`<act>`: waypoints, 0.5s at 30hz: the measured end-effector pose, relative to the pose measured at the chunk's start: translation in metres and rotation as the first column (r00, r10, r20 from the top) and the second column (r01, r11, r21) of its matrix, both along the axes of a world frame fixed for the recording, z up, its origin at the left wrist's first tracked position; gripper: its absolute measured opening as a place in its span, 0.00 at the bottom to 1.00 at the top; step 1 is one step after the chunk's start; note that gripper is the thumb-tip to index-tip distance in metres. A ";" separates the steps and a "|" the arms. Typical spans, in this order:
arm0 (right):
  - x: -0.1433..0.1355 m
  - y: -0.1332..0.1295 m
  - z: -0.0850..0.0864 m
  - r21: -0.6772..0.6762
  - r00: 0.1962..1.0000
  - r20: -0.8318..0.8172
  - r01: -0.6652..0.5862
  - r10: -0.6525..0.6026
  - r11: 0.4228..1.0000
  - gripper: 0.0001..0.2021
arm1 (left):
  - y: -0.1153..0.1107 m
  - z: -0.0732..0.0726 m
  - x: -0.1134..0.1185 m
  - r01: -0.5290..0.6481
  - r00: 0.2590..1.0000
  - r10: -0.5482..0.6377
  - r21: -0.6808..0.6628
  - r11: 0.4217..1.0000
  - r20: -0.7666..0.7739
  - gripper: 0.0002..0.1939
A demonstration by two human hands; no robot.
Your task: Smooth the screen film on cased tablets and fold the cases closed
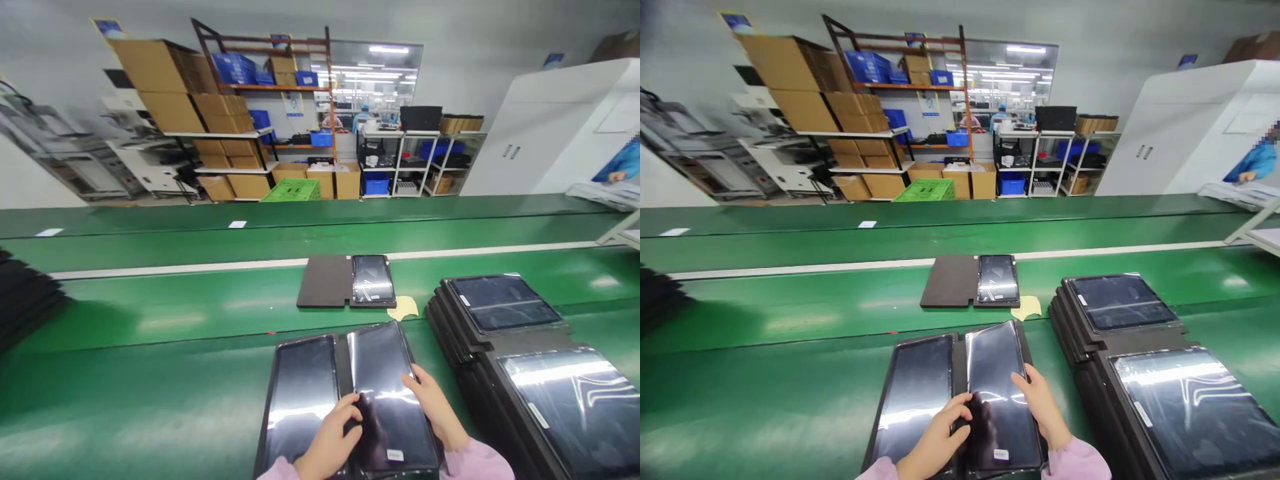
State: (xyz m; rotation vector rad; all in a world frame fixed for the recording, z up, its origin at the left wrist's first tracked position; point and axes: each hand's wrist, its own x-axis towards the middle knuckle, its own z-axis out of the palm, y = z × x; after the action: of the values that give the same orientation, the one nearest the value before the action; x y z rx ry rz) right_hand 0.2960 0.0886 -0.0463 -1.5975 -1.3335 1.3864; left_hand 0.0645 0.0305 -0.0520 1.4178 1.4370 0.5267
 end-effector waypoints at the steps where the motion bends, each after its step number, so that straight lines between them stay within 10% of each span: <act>1: -0.005 -0.003 0.005 -0.009 0.994 -0.102 0.025 -0.026 1.000 0.21 | 0.000 0.001 -0.006 -0.058 0.998 0.058 0.010 0.998 0.023 0.08; 7: -0.074 -0.011 0.015 -0.010 0.886 -0.459 0.059 -0.058 0.998 0.22 | -0.007 -0.006 -0.077 -0.544 0.836 0.538 0.035 0.838 0.110 0.23; 15: -0.156 0.004 -0.027 0.027 0.999 -0.026 0.028 -0.027 0.999 0.10 | -0.014 -0.017 -0.122 -0.723 0.615 0.735 -0.167 0.670 0.285 0.34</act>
State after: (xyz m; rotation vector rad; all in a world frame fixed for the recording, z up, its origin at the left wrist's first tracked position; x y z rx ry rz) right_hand 0.1396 0.0924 -0.0729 -1.5695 -1.3056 1.3619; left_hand -0.0574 0.0169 -0.0690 0.5895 1.6952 1.1937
